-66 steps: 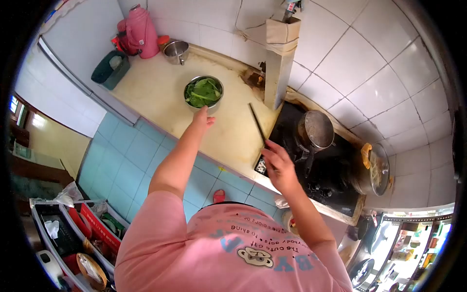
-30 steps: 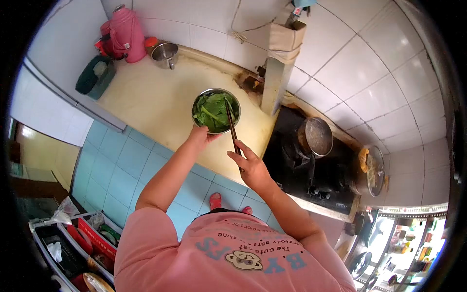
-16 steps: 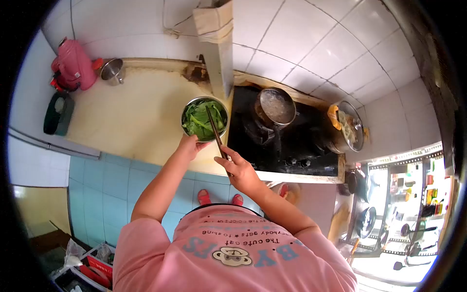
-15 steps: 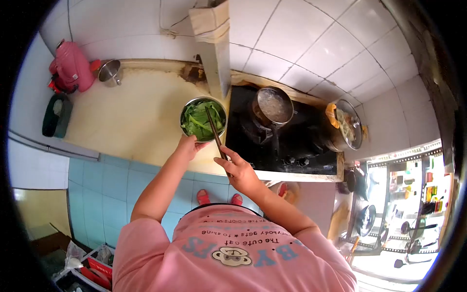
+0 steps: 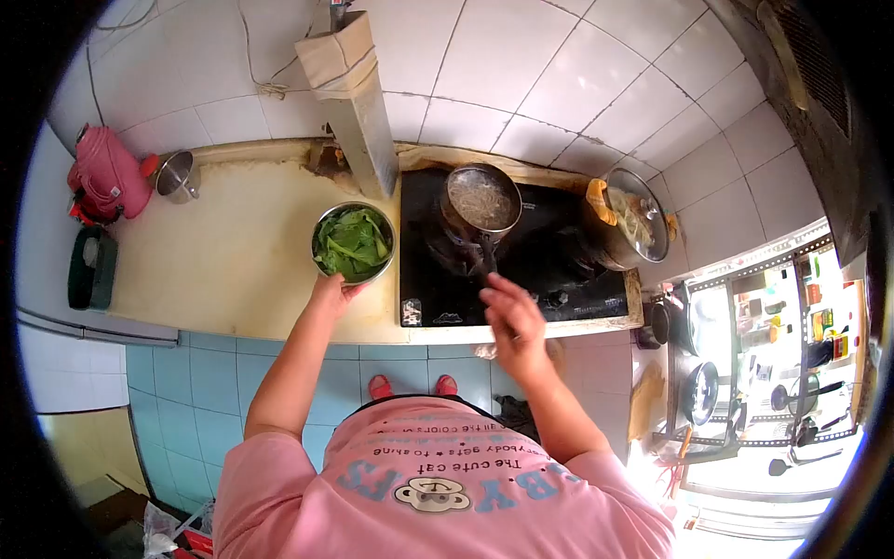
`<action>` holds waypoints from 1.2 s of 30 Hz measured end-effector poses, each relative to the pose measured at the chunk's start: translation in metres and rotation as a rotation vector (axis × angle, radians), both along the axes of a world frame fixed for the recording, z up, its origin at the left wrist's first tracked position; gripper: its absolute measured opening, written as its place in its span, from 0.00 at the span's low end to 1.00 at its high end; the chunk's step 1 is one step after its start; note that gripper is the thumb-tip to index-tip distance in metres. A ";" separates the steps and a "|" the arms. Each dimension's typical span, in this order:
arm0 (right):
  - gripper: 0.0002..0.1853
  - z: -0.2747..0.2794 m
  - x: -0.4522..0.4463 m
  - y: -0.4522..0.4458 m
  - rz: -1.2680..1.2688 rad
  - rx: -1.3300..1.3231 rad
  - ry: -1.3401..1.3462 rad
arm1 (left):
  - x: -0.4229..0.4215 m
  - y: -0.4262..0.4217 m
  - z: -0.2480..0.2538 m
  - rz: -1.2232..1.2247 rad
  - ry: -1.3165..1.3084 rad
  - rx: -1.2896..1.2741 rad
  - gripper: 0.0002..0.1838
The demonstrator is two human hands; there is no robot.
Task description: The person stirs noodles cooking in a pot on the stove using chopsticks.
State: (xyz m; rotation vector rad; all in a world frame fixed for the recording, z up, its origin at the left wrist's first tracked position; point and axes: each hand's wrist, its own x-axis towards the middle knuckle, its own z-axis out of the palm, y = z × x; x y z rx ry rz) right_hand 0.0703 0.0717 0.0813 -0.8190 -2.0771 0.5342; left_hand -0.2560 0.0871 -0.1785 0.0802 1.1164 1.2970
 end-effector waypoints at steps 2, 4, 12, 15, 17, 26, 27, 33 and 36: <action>0.15 -0.003 0.022 0.022 -0.096 0.073 0.036 | -0.007 -0.003 -0.008 -0.014 0.021 -0.019 0.20; 0.12 -0.018 0.043 0.043 -0.177 -0.101 0.218 | -0.014 -0.006 -0.021 -0.041 -0.051 -0.005 0.21; 0.08 -0.042 0.062 0.118 -0.277 -0.280 0.258 | 0.000 -0.027 0.011 0.112 -0.049 -0.138 0.34; 0.09 -0.049 0.044 0.136 -0.177 -0.269 0.225 | 0.015 -0.034 0.028 0.226 0.050 -0.222 0.35; 0.09 -0.058 0.038 0.150 -0.076 -0.268 0.200 | 0.027 -0.038 0.039 0.286 0.094 -0.260 0.35; 0.10 -0.088 0.074 0.188 -0.086 -0.205 0.038 | 0.093 -0.030 0.115 0.425 0.411 -0.198 0.30; 0.10 -0.085 0.082 0.187 -0.085 -0.208 0.040 | 0.103 -0.027 0.119 0.426 0.413 -0.200 0.30; 0.09 -0.019 0.108 0.154 -0.120 -0.276 0.244 | 0.154 -0.009 0.137 0.261 0.400 -0.097 0.28; 0.09 0.000 0.117 0.136 -0.125 -0.122 0.253 | 0.169 -0.005 0.136 0.234 0.414 -0.081 0.28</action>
